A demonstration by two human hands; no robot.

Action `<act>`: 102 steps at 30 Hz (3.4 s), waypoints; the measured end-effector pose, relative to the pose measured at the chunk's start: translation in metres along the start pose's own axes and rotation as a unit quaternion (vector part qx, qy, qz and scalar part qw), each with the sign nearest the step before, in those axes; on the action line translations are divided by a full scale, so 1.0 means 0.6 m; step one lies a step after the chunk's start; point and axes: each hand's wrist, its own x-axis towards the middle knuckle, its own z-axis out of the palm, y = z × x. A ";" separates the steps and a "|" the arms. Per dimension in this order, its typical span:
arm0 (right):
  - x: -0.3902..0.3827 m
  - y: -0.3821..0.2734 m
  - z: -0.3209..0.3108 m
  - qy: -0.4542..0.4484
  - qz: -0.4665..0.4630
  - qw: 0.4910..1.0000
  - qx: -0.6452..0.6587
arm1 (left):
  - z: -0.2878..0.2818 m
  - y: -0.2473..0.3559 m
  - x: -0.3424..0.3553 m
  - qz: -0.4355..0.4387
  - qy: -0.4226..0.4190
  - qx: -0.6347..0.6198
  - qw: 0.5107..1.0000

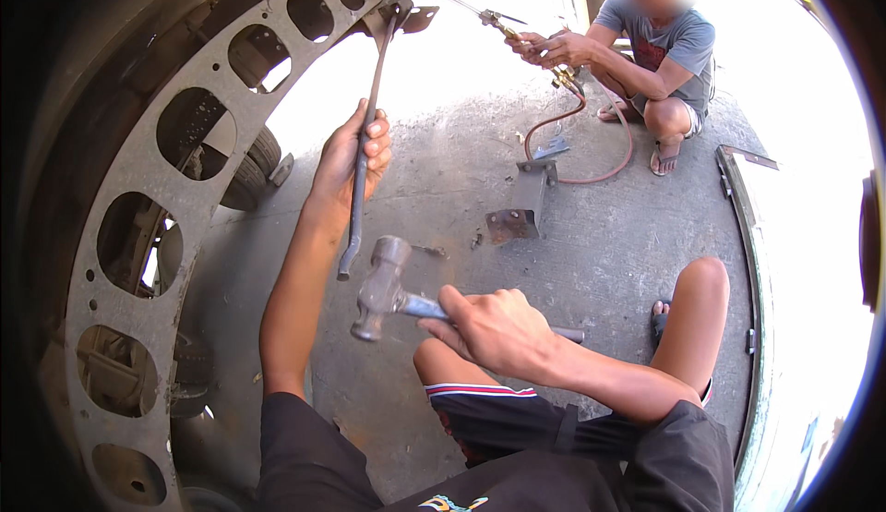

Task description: The person holds a metal rod against a vehicle frame while a coworker applies a torch to heat the contact point. The person repositions the rod several times to align it with the heated area.

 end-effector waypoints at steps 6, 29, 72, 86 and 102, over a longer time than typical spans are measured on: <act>0.004 0.050 0.118 -0.131 0.061 0.990 0.001 | -0.035 0.014 -0.032 -0.055 0.071 0.054 0.995; -0.080 0.528 0.428 -0.448 0.097 0.884 0.091 | 0.066 -0.066 0.009 -0.015 0.308 0.156 0.938; 0.209 0.103 0.010 -0.346 0.031 0.086 0.934 | 0.116 -0.052 0.054 -0.105 0.260 0.240 0.930; 0.164 0.181 -0.059 -0.402 0.174 0.174 0.882 | 0.153 -0.138 0.080 0.031 0.340 0.112 0.933; 0.182 0.017 0.043 -0.278 0.064 0.090 0.954 | 0.084 -0.054 -0.028 -0.098 0.247 0.096 0.959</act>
